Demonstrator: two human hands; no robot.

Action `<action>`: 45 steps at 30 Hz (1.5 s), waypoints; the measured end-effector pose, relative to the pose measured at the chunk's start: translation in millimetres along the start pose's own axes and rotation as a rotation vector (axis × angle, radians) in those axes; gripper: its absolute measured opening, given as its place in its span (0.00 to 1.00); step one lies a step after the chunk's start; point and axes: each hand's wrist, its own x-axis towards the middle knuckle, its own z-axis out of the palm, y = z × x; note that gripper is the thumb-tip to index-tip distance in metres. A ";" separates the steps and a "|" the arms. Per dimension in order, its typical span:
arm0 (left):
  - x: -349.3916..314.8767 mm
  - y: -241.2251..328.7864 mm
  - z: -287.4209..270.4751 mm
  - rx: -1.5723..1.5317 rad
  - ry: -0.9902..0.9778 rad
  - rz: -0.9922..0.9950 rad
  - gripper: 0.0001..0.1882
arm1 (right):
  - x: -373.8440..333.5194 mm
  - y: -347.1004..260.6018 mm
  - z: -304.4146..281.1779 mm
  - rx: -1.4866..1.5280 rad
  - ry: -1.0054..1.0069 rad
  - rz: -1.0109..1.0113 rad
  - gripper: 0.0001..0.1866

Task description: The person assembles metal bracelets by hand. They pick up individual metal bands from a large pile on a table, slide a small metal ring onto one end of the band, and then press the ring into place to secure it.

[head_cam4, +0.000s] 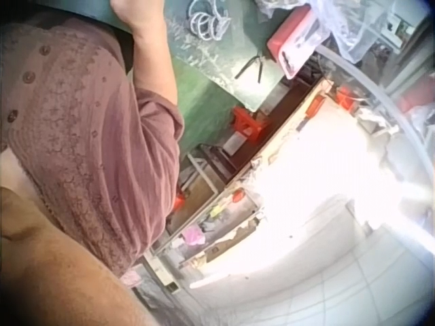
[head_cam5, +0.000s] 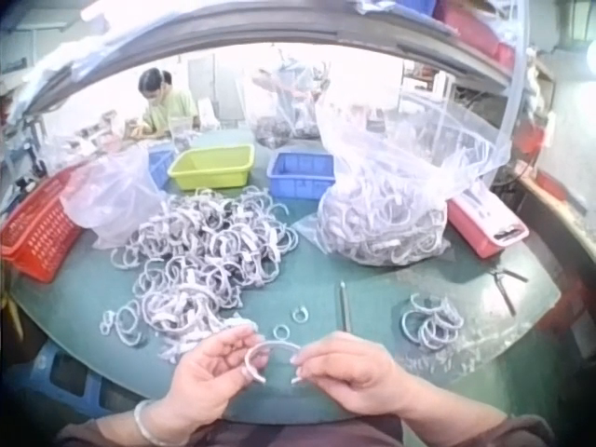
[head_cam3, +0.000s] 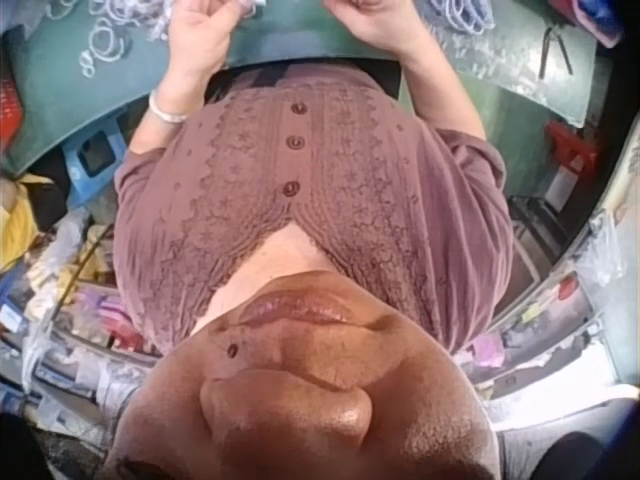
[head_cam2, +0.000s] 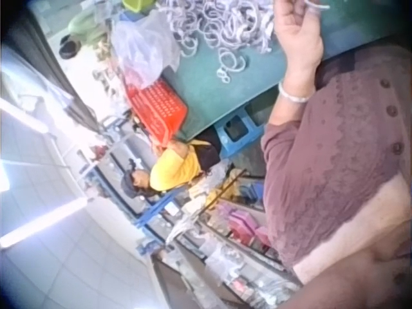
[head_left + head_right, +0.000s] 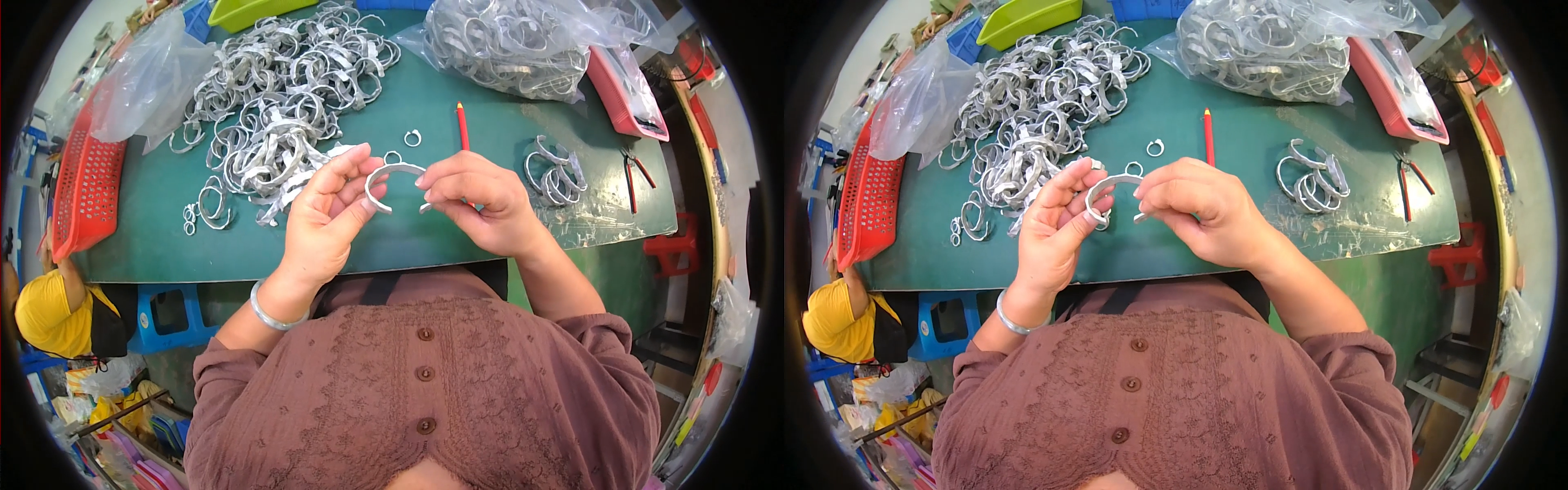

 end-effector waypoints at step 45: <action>-26.0 23.1 -45.2 0.713 0.084 0.278 0.08 | 72.6 38.3 51.5 -0.231 -0.254 0.232 0.06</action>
